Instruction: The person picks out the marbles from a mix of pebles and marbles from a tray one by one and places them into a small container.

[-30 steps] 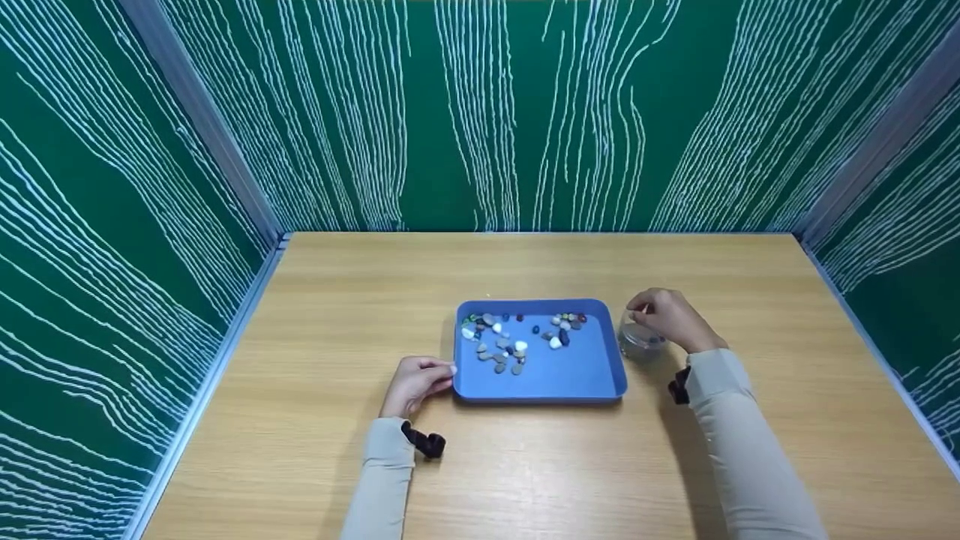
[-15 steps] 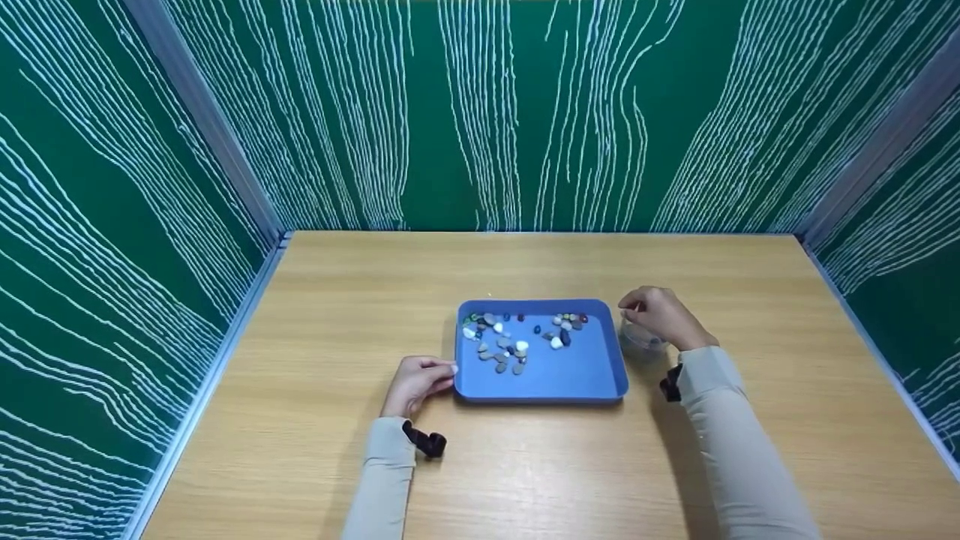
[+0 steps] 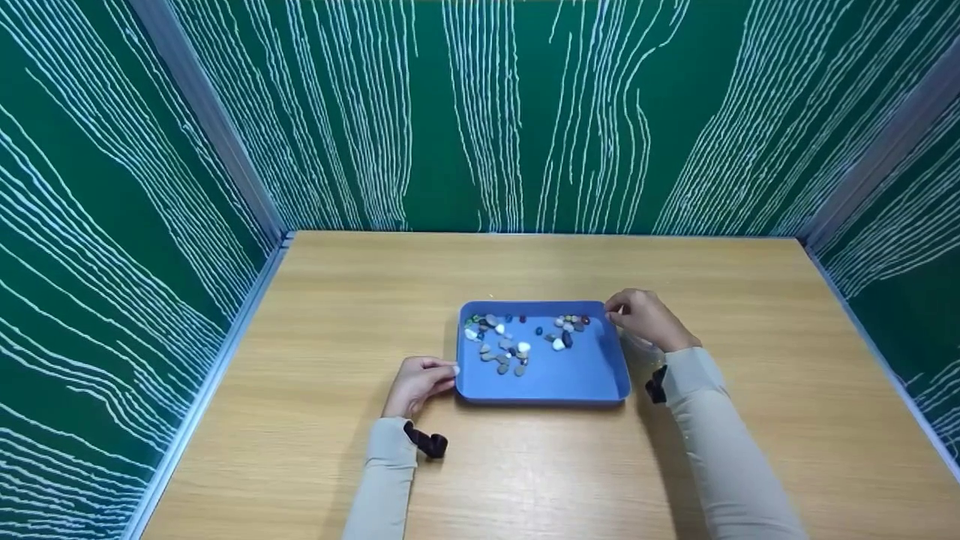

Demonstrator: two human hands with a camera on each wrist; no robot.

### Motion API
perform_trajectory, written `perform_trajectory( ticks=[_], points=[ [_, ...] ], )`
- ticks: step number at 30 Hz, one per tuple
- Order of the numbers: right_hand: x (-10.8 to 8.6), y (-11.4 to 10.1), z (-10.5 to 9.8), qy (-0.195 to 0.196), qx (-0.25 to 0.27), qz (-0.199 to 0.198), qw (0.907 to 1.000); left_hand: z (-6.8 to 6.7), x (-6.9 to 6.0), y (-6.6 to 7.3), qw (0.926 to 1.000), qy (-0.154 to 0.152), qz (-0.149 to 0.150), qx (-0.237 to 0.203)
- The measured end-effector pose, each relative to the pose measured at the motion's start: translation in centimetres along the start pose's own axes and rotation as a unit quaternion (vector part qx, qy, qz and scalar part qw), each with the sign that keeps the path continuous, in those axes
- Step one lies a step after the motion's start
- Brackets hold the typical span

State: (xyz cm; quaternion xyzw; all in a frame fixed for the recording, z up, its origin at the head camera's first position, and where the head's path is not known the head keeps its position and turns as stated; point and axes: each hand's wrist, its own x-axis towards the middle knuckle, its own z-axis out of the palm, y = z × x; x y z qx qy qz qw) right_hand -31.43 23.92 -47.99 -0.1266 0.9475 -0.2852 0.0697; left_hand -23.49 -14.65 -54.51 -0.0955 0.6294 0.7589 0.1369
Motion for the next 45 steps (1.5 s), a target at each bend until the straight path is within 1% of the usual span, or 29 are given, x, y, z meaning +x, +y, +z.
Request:
perform_trajectory(
  ticks=[2,4,6,7,14,23,31,34,39,45],
  points=[
    [0.2,-0.2,0.2,-0.005,0.002,0.003,1.0,0.0,-0.1,0.1,1.0,-0.001,-0.001,0.0],
    [0.4,-0.5,0.4,-0.012,0.005,0.014,0.9998,0.0,-0.1,0.1,1.0,0.004,-0.002,-0.002],
    [0.5,-0.8,0.6,-0.017,0.008,0.021,0.9996,-0.1,0.4,-0.4,0.9999,0.011,-0.002,-0.003],
    [0.6,-0.9,0.7,-0.018,0.01,0.02,0.9996,-0.1,0.4,-0.4,0.9999,0.013,-0.001,-0.004],
    [1.5,-1.8,1.3,-0.01,0.014,-0.006,0.9998,-0.1,0.5,-0.6,0.9999,0.015,0.001,0.004],
    [2.6,-3.3,2.3,-0.026,0.034,-0.018,0.9989,-0.1,0.4,-0.6,0.9999,0.012,0.0,0.0],
    [3.8,-4.5,3.4,-0.045,0.025,-0.021,0.9985,-0.1,0.5,-0.6,0.9999,0.014,0.003,0.004],
    [4.2,-5.1,3.8,-0.052,0.021,-0.027,0.9981,-0.1,0.5,-0.6,0.9998,0.017,-0.002,0.002],
    [5.1,-6.2,4.7,-0.063,0.013,-0.034,0.9973,-0.1,0.6,-0.6,0.9999,0.014,-0.001,0.002],
    [6.0,-7.0,5.6,-0.066,-0.014,-0.067,0.9955,0.0,0.5,-0.4,0.9999,0.013,-0.001,0.001]
  ],
)
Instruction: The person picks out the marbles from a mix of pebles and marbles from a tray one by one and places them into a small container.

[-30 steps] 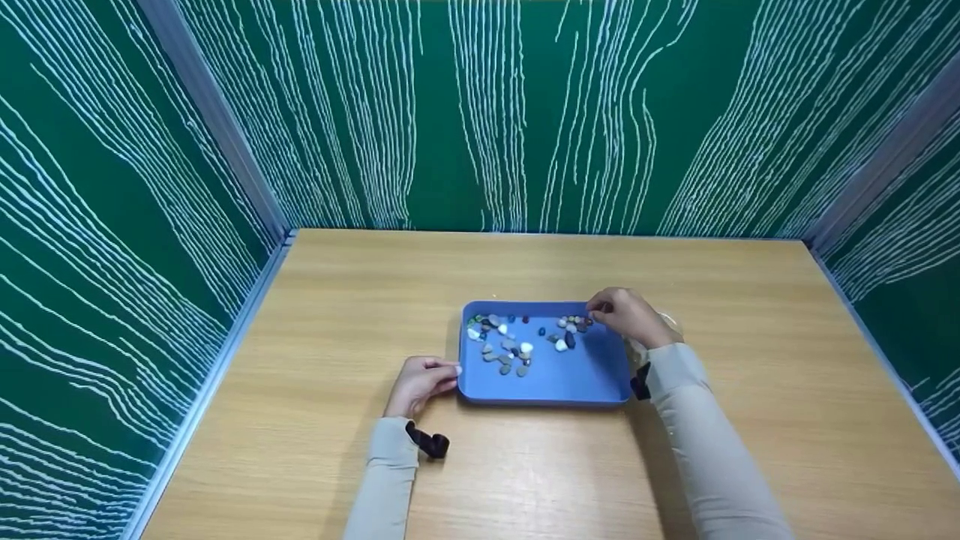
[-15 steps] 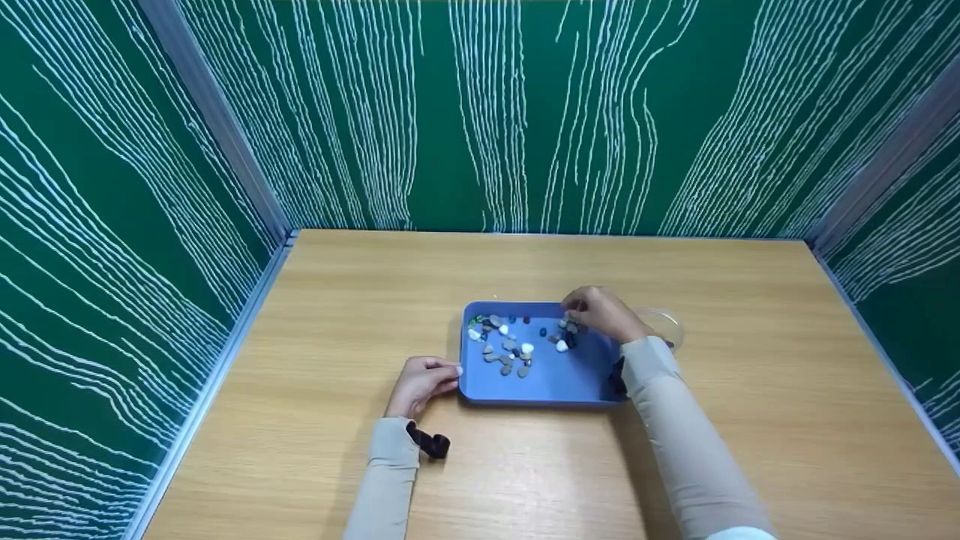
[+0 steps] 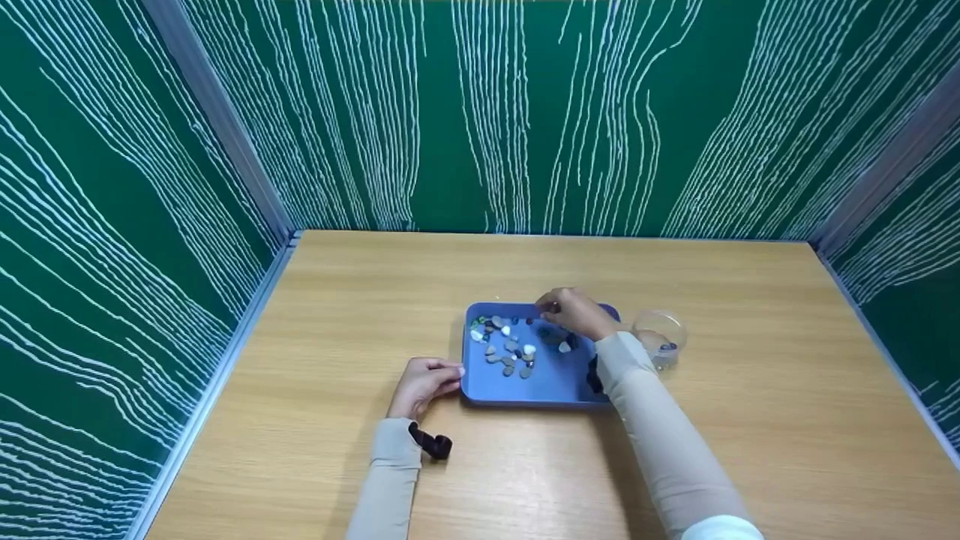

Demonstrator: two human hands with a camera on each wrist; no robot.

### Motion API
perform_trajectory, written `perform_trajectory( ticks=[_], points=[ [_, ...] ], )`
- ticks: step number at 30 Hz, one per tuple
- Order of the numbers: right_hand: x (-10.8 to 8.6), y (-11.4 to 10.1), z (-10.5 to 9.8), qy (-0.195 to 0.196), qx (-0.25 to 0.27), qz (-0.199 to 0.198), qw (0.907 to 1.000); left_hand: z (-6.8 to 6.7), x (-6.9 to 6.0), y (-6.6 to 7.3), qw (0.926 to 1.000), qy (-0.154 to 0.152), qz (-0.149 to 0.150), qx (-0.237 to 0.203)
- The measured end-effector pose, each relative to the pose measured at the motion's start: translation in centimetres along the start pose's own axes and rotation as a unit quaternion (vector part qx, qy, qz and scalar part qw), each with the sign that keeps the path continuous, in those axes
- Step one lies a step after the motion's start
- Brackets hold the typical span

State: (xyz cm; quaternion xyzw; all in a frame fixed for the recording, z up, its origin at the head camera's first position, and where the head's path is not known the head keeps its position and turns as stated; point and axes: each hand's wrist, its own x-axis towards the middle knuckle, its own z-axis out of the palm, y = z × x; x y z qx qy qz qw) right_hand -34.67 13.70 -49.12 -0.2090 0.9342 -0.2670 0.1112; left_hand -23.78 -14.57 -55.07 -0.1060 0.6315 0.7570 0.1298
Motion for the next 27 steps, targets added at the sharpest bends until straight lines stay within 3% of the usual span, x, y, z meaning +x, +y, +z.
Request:
perform_trajectory(
  ticks=[4,16,27],
  points=[
    [0.4,-0.3,0.4,-0.002,-0.005,-0.016,0.9999,0.0,-0.1,0.0,1.0,-0.001,0.005,-0.001],
    [1.4,-1.4,2.1,-0.03,-0.013,0.005,0.9995,0.1,0.0,0.0,0.9999,0.004,0.005,0.011],
    [1.8,-2.0,3.1,-0.037,-0.033,-0.016,0.9986,0.0,-0.2,0.0,0.9999,0.002,0.006,0.008]
  ],
)
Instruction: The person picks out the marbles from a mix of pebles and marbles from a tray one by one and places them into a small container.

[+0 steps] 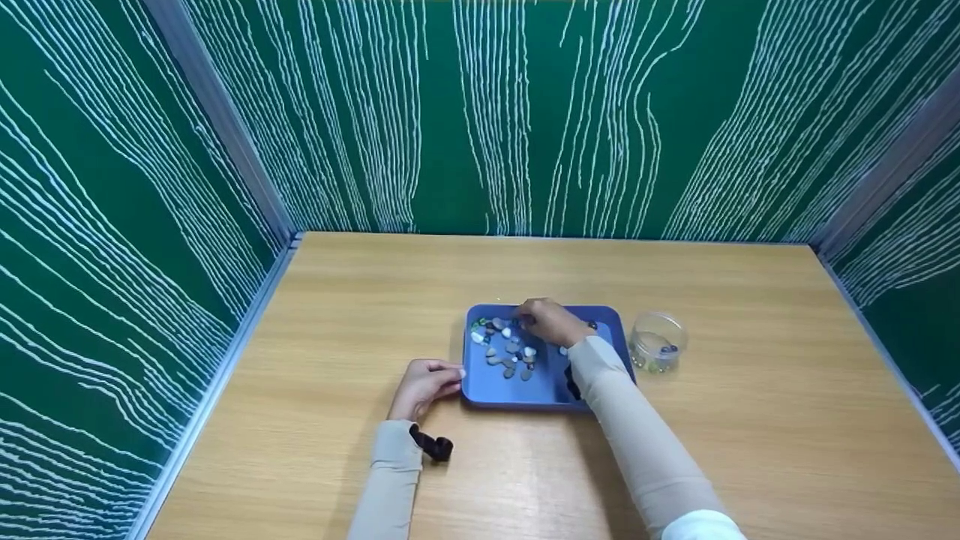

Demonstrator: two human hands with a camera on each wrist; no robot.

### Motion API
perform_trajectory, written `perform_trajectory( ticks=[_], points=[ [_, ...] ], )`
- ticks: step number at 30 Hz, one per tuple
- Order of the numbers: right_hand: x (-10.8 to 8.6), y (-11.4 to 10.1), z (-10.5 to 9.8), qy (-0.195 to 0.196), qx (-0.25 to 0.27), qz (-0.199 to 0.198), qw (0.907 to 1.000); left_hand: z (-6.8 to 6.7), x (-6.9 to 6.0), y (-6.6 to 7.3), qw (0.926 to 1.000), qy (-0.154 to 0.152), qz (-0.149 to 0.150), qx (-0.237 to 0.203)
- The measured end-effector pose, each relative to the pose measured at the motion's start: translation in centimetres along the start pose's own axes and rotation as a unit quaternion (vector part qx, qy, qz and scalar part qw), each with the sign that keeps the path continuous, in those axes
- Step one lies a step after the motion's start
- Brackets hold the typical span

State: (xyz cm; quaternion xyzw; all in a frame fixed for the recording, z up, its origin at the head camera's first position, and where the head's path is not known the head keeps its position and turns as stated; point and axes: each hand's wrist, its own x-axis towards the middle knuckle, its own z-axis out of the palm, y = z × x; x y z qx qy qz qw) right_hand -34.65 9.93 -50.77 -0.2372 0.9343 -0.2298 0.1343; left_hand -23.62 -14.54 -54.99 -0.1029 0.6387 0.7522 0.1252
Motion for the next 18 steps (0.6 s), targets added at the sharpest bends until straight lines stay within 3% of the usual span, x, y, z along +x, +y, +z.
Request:
perform_trajectory(
  ticks=[5,13,18],
  points=[
    [0.0,-0.1,0.4,0.002,-0.024,-0.005,0.9997,0.0,0.0,0.0,1.0,0.004,-0.008,-0.002],
    [0.0,-0.2,1.0,0.015,-0.077,-0.028,0.9965,0.0,0.1,-0.2,0.9999,-0.002,0.004,-0.01],
    [0.1,-0.2,1.2,0.014,-0.073,-0.028,0.9968,0.0,0.1,-0.2,1.0,-0.001,0.002,-0.007]
  ],
)
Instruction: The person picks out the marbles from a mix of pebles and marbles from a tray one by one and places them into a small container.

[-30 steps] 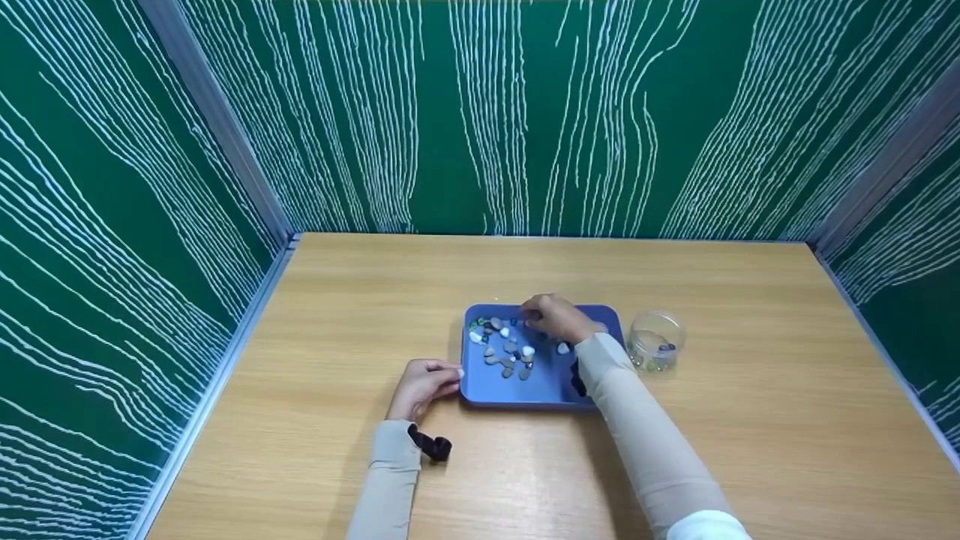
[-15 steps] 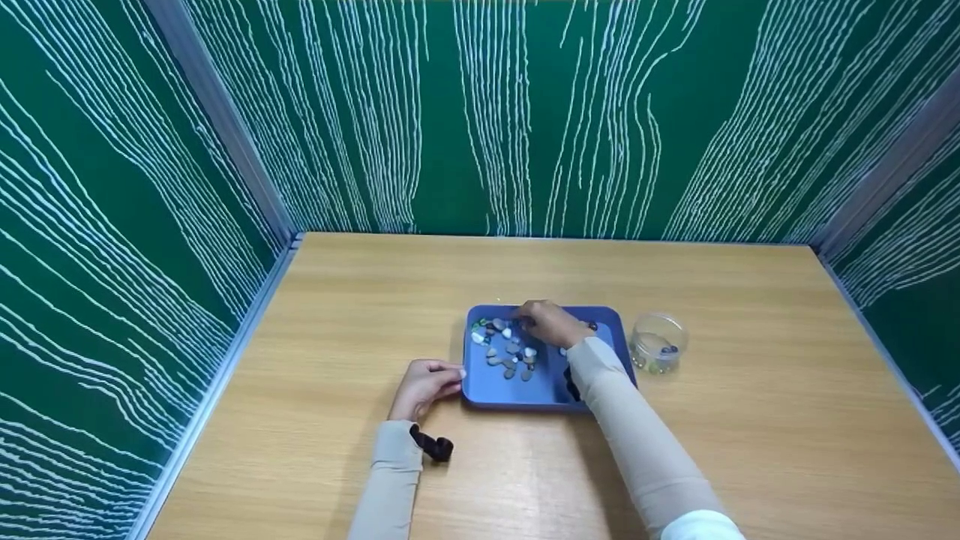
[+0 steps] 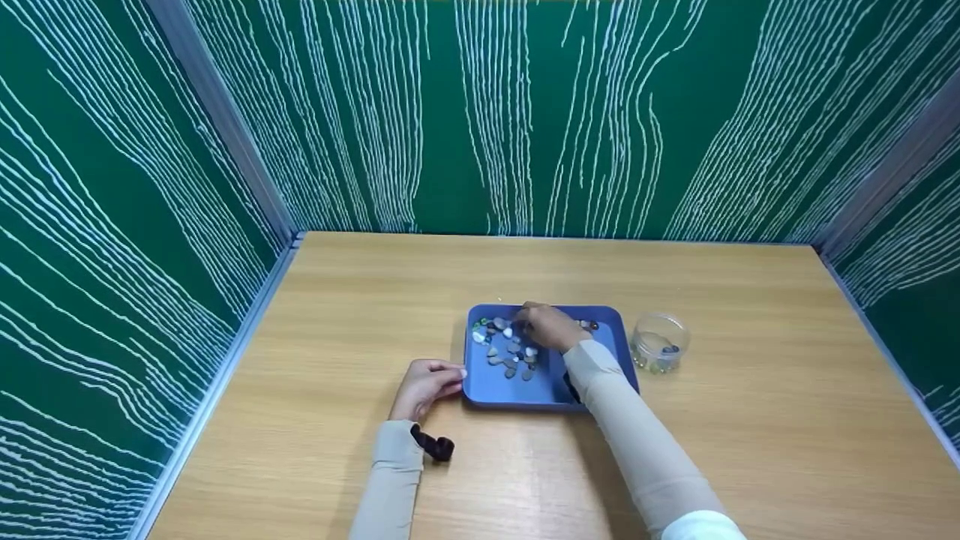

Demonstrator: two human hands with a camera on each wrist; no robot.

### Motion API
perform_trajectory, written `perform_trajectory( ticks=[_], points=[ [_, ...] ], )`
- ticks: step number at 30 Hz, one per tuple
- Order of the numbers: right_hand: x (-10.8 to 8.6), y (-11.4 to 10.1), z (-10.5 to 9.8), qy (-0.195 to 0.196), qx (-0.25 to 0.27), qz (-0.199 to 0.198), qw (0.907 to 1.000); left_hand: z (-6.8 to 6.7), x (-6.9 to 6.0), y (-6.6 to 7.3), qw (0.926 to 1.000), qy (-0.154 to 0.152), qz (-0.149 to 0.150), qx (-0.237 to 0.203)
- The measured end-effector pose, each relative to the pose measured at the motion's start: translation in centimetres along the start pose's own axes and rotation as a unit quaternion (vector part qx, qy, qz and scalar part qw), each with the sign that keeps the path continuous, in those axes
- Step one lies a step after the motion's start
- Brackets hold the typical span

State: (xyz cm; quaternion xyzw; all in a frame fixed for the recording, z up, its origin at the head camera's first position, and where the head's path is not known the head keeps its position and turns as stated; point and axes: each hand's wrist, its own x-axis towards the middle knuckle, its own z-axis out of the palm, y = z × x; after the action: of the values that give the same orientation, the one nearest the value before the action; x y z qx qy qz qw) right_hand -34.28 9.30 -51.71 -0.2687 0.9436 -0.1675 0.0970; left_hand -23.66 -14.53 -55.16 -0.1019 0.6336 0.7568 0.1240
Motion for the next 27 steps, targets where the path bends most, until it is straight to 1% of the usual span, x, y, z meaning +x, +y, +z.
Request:
perform_trajectory(
  ticks=[4,8,11,14,21,24,27],
  points=[
    [-0.03,0.1,0.01,0.002,0.031,0.013,0.9995,0.08,0.0,0.08,1.0,0.005,-0.006,-0.004],
    [0.05,0.3,0.15,0.001,0.048,0.028,0.9984,0.17,-0.05,0.12,1.0,0.005,-0.007,-0.004],
    [0.03,0.48,0.35,-0.002,0.046,0.03,0.9985,0.23,-0.07,0.14,0.9999,0.005,-0.01,-0.003],
    [-0.03,0.66,0.51,-0.001,0.038,0.022,0.999,0.21,-0.02,0.14,0.9999,0.006,-0.012,0.0],
    [-0.3,0.86,0.4,0.016,0.033,0.0,0.9993,0.03,0.13,0.03,1.0,0.001,0.002,-0.009],
    [-0.39,0.89,0.32,0.015,0.036,0.001,0.9992,-0.03,0.13,-0.04,0.9999,-0.002,0.006,-0.014],
    [-0.43,0.87,0.16,0.01,0.051,0.02,0.9984,-0.04,0.14,-0.04,0.9999,-0.001,0.005,-0.016]
  ],
)
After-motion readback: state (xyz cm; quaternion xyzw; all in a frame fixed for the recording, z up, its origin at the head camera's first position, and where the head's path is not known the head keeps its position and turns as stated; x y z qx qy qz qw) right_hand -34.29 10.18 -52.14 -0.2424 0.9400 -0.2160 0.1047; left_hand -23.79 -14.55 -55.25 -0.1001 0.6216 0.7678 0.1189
